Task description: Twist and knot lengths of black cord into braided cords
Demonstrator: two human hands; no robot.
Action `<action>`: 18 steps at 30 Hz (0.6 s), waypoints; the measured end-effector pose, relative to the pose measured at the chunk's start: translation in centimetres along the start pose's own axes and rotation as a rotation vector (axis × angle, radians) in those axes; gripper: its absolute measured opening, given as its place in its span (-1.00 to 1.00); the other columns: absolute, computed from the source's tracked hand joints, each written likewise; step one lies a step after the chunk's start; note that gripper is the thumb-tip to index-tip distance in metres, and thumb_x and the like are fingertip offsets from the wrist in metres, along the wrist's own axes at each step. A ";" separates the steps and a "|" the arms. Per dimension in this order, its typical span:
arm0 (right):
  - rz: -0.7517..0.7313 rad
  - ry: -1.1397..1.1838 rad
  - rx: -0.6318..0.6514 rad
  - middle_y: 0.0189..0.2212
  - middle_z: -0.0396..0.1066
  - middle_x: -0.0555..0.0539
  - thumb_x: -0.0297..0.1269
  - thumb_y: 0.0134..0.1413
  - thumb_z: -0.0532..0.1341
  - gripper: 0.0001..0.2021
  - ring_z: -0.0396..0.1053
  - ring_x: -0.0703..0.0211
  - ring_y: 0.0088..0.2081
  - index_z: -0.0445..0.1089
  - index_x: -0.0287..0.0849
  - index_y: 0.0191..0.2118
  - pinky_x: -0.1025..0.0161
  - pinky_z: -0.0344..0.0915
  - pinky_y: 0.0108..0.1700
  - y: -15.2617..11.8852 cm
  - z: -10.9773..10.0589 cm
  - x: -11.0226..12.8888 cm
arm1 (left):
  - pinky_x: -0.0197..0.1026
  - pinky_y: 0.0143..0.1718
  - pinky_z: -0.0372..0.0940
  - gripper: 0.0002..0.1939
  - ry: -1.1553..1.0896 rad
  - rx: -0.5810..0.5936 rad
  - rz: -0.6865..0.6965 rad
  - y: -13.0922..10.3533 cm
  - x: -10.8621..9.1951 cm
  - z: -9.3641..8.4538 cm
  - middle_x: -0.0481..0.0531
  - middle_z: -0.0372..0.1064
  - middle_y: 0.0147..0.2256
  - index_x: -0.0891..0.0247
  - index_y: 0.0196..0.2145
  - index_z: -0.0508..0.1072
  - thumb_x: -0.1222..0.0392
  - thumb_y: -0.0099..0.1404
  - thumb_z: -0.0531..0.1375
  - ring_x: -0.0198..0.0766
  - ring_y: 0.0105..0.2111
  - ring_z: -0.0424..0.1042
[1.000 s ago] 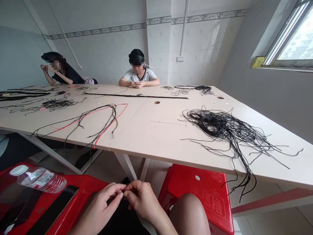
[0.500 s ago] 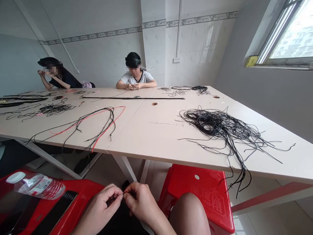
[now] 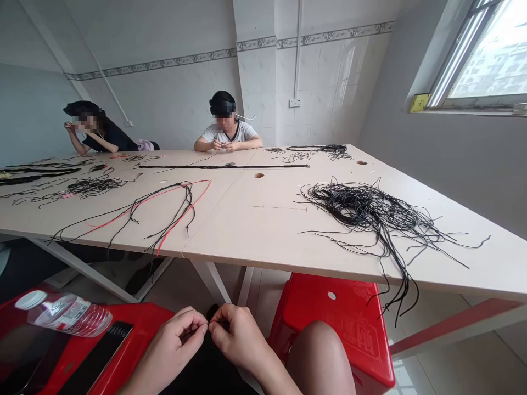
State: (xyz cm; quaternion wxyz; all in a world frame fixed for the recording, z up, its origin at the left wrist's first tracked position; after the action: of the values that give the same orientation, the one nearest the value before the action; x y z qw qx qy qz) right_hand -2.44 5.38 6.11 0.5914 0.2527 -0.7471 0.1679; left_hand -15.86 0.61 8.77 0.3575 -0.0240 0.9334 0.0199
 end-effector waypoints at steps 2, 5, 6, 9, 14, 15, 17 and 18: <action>-0.009 -0.020 -0.011 -0.51 0.39 0.02 -0.40 0.00 0.11 -0.90 0.28 0.33 -0.46 0.37 -0.22 -0.44 0.42 0.13 -0.43 0.1 -0.1 0.0 | -0.31 -0.43 0.24 -0.80 0.003 -0.004 0.006 0.0 0.0 0.0 -0.03 0.29 -0.46 0.21 -0.52 0.34 0.20 0.24 0.04 -0.32 -0.47 0.33; -0.012 -0.037 -0.013 -0.50 0.40 0.01 -0.40 0.00 0.11 -0.89 0.28 0.32 -0.45 0.37 -0.22 -0.44 0.42 0.13 -0.42 0.0 -0.2 0.0 | -0.31 -0.42 0.24 -0.80 0.008 -0.005 0.014 0.1 -0.1 0.1 -0.03 0.29 -0.47 0.22 -0.52 0.34 0.21 0.24 0.04 -0.32 -0.47 0.33; -0.015 -0.040 -0.012 -0.50 0.40 0.01 -0.41 -0.01 0.11 -0.89 0.28 0.32 -0.45 0.37 -0.22 -0.44 0.42 0.13 -0.42 0.0 -0.2 0.0 | -0.31 -0.42 0.24 -0.80 0.008 -0.003 0.015 0.1 -0.1 0.1 -0.03 0.29 -0.47 0.22 -0.52 0.34 0.21 0.23 0.03 -0.32 -0.47 0.33; -0.025 -0.041 -0.012 -0.50 0.42 0.01 -0.44 -0.03 0.10 -0.88 0.28 0.33 -0.45 0.38 -0.22 -0.44 0.43 0.13 -0.42 -0.1 -0.1 0.1 | -0.31 -0.42 0.25 -0.80 0.008 0.001 0.019 0.1 -0.2 0.2 -0.03 0.29 -0.46 0.22 -0.52 0.34 0.22 0.24 0.03 -0.32 -0.47 0.34; -0.033 -0.058 -0.014 -0.51 0.42 0.00 -0.48 -0.06 0.07 -0.85 0.28 0.33 -0.46 0.39 -0.24 -0.44 0.43 0.11 -0.42 -0.2 -0.2 0.2 | -0.31 -0.42 0.26 -0.80 0.038 -0.002 0.028 0.0 -0.7 0.0 -0.02 0.31 -0.46 0.22 -0.51 0.34 0.25 0.24 0.02 -0.32 -0.47 0.35; -0.032 -0.062 -0.011 -0.52 0.41 0.00 -0.48 -0.06 0.07 -0.85 0.27 0.34 -0.47 0.39 -0.24 -0.44 0.42 0.11 -0.42 -0.2 -0.1 0.2 | -0.31 -0.43 0.26 -0.80 0.048 -0.005 0.029 -0.1 -0.8 0.0 -0.02 0.31 -0.46 0.22 -0.51 0.34 0.25 0.24 0.02 -0.32 -0.47 0.35; -0.030 -0.066 -0.006 -0.53 0.40 0.01 -0.48 -0.05 0.07 -0.85 0.26 0.34 -0.48 0.38 -0.24 -0.44 0.42 0.09 -0.44 -0.2 -0.1 0.2 | -0.31 -0.44 0.25 -0.80 0.063 -0.005 0.029 -0.1 -1.0 0.0 -0.02 0.31 -0.47 0.23 -0.52 0.34 0.26 0.23 0.03 -0.32 -0.48 0.34; -0.029 -0.069 -0.004 -0.53 0.40 0.01 -0.48 -0.05 0.07 -0.85 0.25 0.34 -0.48 0.38 -0.24 -0.44 0.42 0.09 -0.44 -0.3 -0.1 0.2 | -0.31 -0.44 0.25 -0.81 0.068 -0.005 0.029 -0.1 -1.0 0.0 -0.02 0.31 -0.47 0.23 -0.52 0.33 0.27 0.23 0.03 -0.32 -0.49 0.34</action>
State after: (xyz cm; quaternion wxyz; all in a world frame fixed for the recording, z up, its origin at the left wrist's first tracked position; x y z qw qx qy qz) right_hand -2.25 5.18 6.31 0.5682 0.2677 -0.7637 0.1490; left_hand -15.07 0.52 9.45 0.3254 -0.0120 0.9451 0.0267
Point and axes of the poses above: each hand's wrist, its own y-axis towards the middle knuckle, its own z-axis out of the palm, x = y × z, the point moved 4 cm from there along y, towards the middle knuckle
